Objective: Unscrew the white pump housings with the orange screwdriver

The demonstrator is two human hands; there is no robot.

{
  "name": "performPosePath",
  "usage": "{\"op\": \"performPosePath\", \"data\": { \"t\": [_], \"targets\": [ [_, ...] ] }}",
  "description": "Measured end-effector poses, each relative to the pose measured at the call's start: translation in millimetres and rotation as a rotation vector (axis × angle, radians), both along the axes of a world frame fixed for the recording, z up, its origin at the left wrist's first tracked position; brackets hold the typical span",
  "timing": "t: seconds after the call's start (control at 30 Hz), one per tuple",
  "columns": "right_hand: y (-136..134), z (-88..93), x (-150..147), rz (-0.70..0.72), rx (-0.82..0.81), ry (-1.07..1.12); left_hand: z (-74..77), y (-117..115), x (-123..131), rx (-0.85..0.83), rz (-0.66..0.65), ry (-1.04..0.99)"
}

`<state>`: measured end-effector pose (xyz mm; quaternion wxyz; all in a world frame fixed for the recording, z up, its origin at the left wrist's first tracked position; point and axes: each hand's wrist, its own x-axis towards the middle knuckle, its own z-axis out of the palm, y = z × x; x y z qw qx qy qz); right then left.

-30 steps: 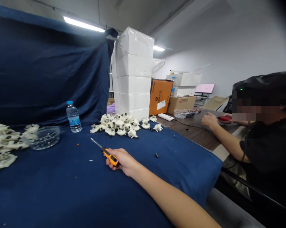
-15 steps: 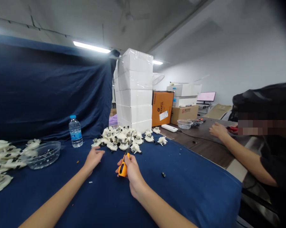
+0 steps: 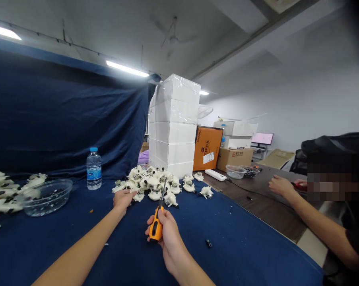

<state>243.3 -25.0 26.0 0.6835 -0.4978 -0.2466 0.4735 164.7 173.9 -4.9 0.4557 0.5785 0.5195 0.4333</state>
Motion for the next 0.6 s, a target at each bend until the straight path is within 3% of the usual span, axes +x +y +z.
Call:
{"op": "performPosePath", "data": {
  "t": [0.23, 0.47, 0.6],
  "targets": [
    [-5, 5.7, -3, 0.019, -0.008, -0.006, 2.8, -29, -49, -0.107, -0.122, -0.225],
    [-6, 5.9, -9, 0.108, -0.017, -0.008, 7.8, -74, -113, -0.261, -0.238, -0.42],
    [-6, 4.0, -9, 0.145, -0.026, 0.001, 4.2, -96, -137, -0.302, -0.27, -0.453]
  ]
}}
